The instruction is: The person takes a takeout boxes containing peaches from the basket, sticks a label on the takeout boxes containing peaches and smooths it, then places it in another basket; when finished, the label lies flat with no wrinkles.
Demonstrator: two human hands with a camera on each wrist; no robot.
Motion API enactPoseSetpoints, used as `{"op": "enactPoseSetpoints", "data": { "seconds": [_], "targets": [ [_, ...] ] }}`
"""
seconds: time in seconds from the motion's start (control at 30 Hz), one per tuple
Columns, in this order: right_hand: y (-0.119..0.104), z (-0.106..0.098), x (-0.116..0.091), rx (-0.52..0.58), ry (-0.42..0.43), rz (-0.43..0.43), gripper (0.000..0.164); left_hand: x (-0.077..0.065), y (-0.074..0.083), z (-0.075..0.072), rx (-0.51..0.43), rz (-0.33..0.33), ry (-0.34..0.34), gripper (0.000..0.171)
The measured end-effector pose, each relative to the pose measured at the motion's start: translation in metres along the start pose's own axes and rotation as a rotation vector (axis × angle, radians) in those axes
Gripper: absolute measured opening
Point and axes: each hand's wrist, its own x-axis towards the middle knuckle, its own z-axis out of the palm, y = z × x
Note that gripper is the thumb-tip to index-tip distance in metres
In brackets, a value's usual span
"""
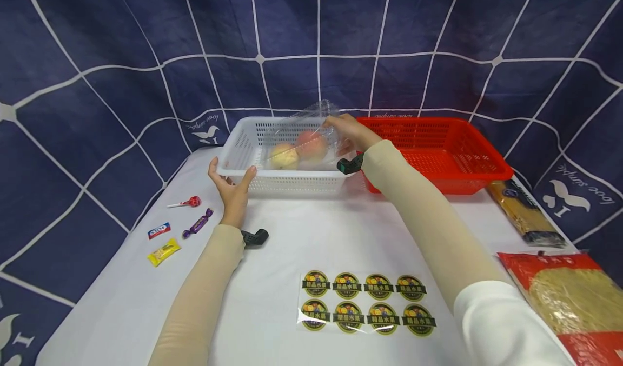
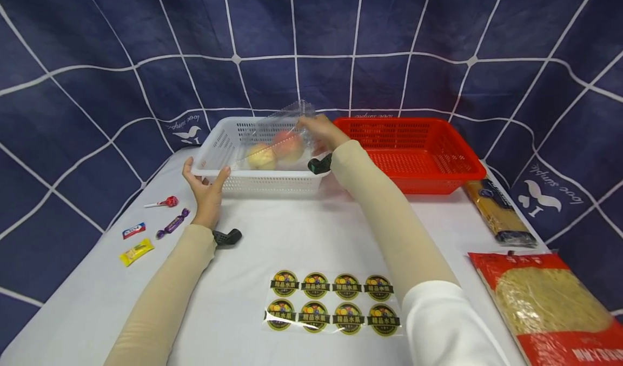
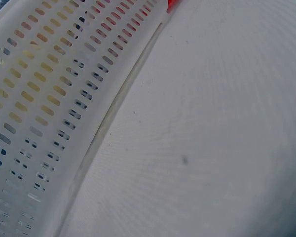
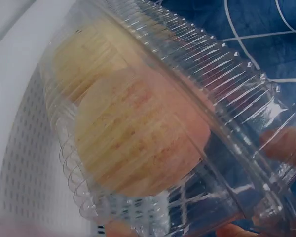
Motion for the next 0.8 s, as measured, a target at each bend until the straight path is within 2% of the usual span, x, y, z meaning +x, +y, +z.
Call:
{"op": "enactPoseSetpoints", "data": {
  "seconds": [0.17, 0.43, 0.63, 0.8],
  "targets": [
    [-0.006, -0.015, -0.011, -0.039, 0.034, -0.031, 0.065, 0.000, 0.001, 0.000, 0.016, -0.005, -0.002, 0.101],
    [0.004, -0.048, -0.027, -0.068, 0.069, -0.085, 0.065, -0.004, 0.004, 0.003, 0.006, 0.018, -0.011, 0.097],
    [0.015, -0.068, -0.040, 0.020, 0.112, -0.103, 0.071, -0.004, 0.003, 0.003, 0.024, 0.014, -0.003, 0.095],
    [0.034, -0.078, -0.051, 0.126, 0.108, -0.145, 0.072, -0.014, 0.026, 0.004, 0.013, -0.002, -0.024, 0.096]
  ]
}}
